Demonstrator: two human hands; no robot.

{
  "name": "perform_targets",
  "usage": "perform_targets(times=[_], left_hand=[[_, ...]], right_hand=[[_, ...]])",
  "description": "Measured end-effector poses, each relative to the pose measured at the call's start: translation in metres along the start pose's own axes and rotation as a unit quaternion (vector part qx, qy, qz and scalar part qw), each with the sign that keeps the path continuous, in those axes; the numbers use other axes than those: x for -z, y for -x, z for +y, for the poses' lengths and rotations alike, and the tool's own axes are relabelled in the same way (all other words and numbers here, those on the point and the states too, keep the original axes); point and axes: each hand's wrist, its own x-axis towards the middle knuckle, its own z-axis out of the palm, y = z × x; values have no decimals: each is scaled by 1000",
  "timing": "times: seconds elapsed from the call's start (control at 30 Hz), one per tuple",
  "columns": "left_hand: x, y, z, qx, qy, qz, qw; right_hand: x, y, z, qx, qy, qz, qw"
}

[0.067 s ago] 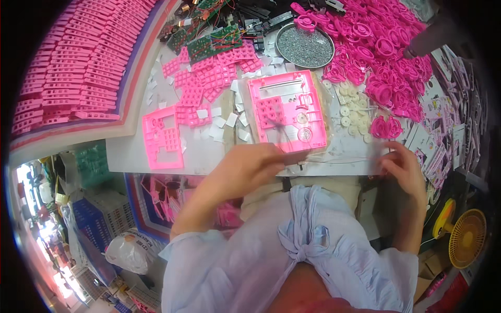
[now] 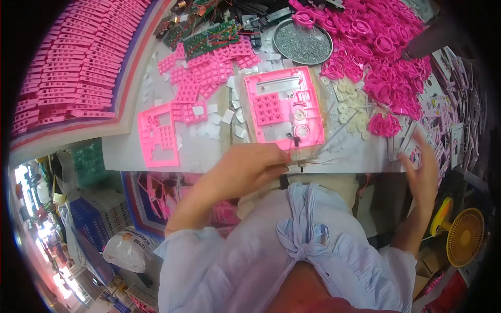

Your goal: Assembling the internal components and casing of a pink electronic toy device at a factory workbench.

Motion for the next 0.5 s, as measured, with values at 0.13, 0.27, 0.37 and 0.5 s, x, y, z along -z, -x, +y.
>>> perform_targets(times=[0.13,0.27,0.37,0.5], left_hand=[[-6,-15,15,-45,19,-44,998],[-13,-10,11,-28,106,-39,993],[-33,8,6,78,305,-7,949],[-49,28,-3,236,634,22,736]], right_hand=[[-1,-35,-88,316,-56,-64,945],[-63,-67,-130,290,-222,-274,889],[-93,-84,-134,228,-325,-326,858],[-114,-124,-146,218,-292,-240,900]])
